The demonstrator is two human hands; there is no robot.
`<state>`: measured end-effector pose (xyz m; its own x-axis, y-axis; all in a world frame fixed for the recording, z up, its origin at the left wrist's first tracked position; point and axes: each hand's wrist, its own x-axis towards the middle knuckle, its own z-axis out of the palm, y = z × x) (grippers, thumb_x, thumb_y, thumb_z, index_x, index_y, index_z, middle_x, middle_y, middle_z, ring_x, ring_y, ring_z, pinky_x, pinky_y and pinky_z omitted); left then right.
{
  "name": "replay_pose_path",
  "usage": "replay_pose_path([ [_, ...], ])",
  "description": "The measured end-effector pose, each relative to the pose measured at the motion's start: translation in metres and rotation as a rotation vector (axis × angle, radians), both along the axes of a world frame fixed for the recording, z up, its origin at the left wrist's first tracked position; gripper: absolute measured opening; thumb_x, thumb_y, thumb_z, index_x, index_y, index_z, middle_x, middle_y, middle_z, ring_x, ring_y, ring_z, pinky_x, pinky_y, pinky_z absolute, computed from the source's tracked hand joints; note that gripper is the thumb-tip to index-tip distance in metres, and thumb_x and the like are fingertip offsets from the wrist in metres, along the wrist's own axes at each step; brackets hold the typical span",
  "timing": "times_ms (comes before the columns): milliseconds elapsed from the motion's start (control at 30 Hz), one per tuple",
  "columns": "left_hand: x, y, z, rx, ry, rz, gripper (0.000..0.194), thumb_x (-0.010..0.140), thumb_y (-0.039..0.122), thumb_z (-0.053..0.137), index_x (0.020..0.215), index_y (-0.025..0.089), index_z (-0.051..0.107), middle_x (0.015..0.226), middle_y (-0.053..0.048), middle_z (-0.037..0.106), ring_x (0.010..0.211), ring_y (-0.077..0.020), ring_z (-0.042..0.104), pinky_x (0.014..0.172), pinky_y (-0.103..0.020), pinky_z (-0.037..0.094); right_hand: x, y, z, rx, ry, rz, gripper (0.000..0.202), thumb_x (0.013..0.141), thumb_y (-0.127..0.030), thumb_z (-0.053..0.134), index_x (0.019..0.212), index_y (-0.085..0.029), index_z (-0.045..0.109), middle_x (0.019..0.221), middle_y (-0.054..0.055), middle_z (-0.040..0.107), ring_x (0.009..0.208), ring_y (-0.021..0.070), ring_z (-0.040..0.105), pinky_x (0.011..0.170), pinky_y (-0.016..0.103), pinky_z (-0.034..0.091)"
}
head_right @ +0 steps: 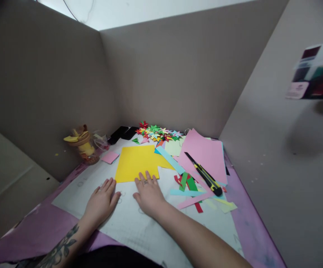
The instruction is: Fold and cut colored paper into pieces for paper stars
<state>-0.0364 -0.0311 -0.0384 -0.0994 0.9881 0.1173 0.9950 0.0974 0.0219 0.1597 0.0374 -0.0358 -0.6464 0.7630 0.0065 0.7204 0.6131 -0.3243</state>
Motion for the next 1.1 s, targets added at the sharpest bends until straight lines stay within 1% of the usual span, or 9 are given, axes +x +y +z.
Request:
replay_pose_path([
  [100,-0.003,0.0,-0.001,0.013,-0.02,-0.01,0.049,0.088,0.038,0.038,0.132,0.016,0.047,0.141,-0.012,0.041,0.132,-0.027,0.033,0.103,-0.045,0.032,-0.028,-0.005,0.003,-0.022,0.03,0.109,0.054,0.092,-0.042,0.033,0.143,-0.024,0.028,0.152,0.006,0.015,0.139,0.0291,0.006,0.109,0.051,0.01],
  [200,-0.006,-0.001,-0.002,0.022,-0.024,-0.041,0.046,0.088,0.035,0.039,0.132,0.02,0.048,0.141,-0.01,0.041,0.132,-0.0273,0.034,0.103,-0.044,0.033,-0.044,-0.006,0.004,-0.046,0.032,0.146,0.054,0.093,-0.044,0.027,0.144,-0.025,0.025,0.152,0.005,0.017,0.139,0.0282,0.006,0.109,0.053,0.009],
  [367,-0.005,-0.001,0.0,0.001,-0.017,-0.068,0.043,0.089,0.034,0.038,0.128,0.025,0.052,0.141,-0.007,0.042,0.132,-0.0291,0.032,0.102,-0.046,0.033,-0.034,-0.004,0.0,-0.053,0.034,0.089,0.057,0.091,-0.046,0.03,0.142,-0.022,0.029,0.151,0.006,0.022,0.139,0.0298,0.009,0.109,0.052,0.01],
  [533,-0.001,0.003,0.006,-0.039,0.016,-0.088,0.041,0.088,0.029,0.04,0.126,0.022,0.054,0.141,-0.008,0.042,0.135,-0.0331,0.025,0.104,-0.058,0.025,-0.018,-0.005,-0.004,-0.047,0.009,-0.022,0.061,0.089,-0.046,0.035,0.141,-0.016,0.033,0.149,0.009,0.026,0.138,0.0313,0.013,0.11,0.048,0.014],
  [600,-0.001,0.009,0.008,-0.077,-0.002,-0.185,0.04,0.088,0.025,0.039,0.126,0.023,0.054,0.14,-0.008,0.043,0.135,-0.0313,0.026,0.105,-0.058,0.023,-0.015,-0.004,-0.004,-0.048,0.003,-0.047,0.062,0.089,-0.046,0.036,0.141,-0.014,0.034,0.148,0.011,0.027,0.138,0.0307,0.015,0.11,0.047,0.015],
  [733,-0.001,0.029,0.016,-0.215,-0.072,-0.448,0.043,0.087,0.017,0.041,0.128,0.022,0.051,0.136,-0.009,0.048,0.127,-0.026,0.042,0.104,-0.047,0.034,-0.012,-0.001,-0.001,-0.057,0.023,-0.069,0.06,0.088,-0.042,0.039,0.139,-0.011,0.036,0.146,0.013,0.031,0.137,0.0293,0.019,0.11,0.043,0.018],
  [867,0.004,0.048,0.021,-0.251,-0.094,-0.604,0.04,0.085,0.013,0.045,0.123,0.021,0.055,0.128,-0.009,0.056,0.12,-0.0243,0.05,0.1,-0.041,0.041,-0.009,0.003,0.003,-0.118,0.022,-0.109,0.057,0.088,-0.04,0.041,0.138,-0.014,0.04,0.146,0.012,0.032,0.136,0.0307,0.02,0.11,0.044,0.019],
  [967,0.006,0.055,0.01,-0.202,-0.085,-0.695,0.042,0.082,0.013,0.049,0.124,0.018,0.055,0.128,-0.009,0.056,0.119,-0.0254,0.051,0.097,-0.04,0.044,-0.008,0.003,0.004,-0.176,0.021,-0.102,0.056,0.088,-0.038,0.043,0.14,-0.019,0.036,0.148,0.011,0.025,0.137,0.0335,0.015,0.11,0.05,0.018],
  [1100,0.002,0.062,-0.022,0.004,-0.053,-0.748,0.036,0.083,0.015,0.049,0.118,0.018,0.059,0.116,-0.009,0.065,0.107,-0.0228,0.06,0.086,-0.032,0.051,-0.007,0.005,-0.006,-0.2,-0.015,-0.074,0.065,0.082,-0.028,0.053,0.143,-0.024,0.029,0.15,0.011,0.015,0.137,0.0357,0.009,0.109,0.053,0.019],
])
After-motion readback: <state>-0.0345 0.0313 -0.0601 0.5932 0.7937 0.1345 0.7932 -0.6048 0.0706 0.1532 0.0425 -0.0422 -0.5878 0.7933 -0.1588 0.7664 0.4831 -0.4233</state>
